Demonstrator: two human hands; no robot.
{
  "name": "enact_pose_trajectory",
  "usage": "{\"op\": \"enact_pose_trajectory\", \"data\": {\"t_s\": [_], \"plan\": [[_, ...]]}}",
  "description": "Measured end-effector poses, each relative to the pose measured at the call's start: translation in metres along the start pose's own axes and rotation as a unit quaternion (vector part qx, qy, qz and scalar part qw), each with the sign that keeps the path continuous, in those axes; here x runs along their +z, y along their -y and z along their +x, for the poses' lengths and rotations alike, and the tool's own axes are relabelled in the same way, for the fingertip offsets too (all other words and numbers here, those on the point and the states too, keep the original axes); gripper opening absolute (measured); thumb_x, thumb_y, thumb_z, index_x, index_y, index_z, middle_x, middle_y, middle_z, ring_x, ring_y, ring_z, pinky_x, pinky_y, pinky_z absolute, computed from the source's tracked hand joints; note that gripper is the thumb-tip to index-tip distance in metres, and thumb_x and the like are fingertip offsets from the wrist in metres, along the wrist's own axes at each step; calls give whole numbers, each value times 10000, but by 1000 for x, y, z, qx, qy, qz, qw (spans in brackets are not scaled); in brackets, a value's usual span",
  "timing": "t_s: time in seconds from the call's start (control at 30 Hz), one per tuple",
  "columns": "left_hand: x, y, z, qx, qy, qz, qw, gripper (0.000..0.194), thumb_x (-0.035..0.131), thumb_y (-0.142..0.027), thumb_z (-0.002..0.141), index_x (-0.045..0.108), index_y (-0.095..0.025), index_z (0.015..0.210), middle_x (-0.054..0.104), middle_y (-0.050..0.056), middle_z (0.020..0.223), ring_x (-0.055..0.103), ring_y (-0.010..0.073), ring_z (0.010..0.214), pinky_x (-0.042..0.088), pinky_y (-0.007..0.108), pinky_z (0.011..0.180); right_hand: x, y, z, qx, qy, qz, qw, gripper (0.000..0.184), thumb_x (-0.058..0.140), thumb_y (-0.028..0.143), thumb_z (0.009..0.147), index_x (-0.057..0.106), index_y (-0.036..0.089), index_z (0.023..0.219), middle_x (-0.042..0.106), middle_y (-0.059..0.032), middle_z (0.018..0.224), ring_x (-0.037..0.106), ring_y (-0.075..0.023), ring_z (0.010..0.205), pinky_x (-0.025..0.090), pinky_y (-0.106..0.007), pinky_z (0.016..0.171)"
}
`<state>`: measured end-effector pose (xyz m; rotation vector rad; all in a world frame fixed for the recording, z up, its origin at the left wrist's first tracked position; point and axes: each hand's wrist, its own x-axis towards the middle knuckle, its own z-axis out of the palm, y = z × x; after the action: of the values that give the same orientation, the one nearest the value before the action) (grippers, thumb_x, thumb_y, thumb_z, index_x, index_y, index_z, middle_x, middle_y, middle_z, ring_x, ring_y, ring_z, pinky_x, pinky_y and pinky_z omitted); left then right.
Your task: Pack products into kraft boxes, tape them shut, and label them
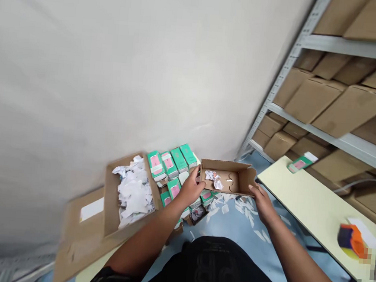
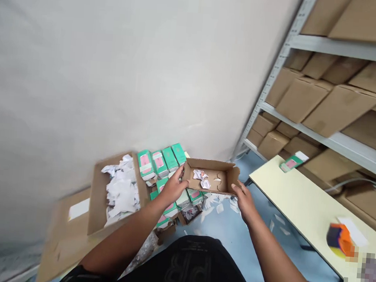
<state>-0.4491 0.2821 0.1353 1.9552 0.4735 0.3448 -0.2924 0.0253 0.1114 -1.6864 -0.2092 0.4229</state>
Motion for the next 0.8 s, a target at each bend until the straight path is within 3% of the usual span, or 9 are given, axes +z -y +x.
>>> {"op": "enact_pose_trajectory", "data": {"t_s": [0.13,0.3,0.5,0.8], "plan": [[27,-5,24,21,83,-52,995,713,517,-121,868,388,-240,1559,596,84,1475,597,258,1324,527,367,1067,-25,-15,-29,59,-50,73,994,478,709,506,805,727,235,1199,762,-59,1195,680,-293,1106,550,-342,823],[84,-19,45,53,138,-75,986,597,549,-133,853,542,-235,1441,636,93,1400,602,265,1303,508,382,1077,-69,-36,-61,91,-161,130,974,433,749,468,771,738,246,1142,748,-49,1190,669,-282,1109,591,-333,782],[177,-36,67,59,169,-39,983,594,631,-186,831,574,-206,1422,587,126,1403,600,269,1289,470,393,1111,-138,-67,-63,114,-265,147,946,459,738,464,766,697,227,1157,714,-59,1216,660,-282,1111,603,-325,745],[327,-75,94,53,209,8,976,584,590,-231,873,562,-211,1456,568,116,1468,592,261,1274,478,376,1075,-263,-106,-39,167,-245,96,950,490,647,510,793,694,206,1174,738,-92,1184,698,-281,1042,602,-333,759]]}}
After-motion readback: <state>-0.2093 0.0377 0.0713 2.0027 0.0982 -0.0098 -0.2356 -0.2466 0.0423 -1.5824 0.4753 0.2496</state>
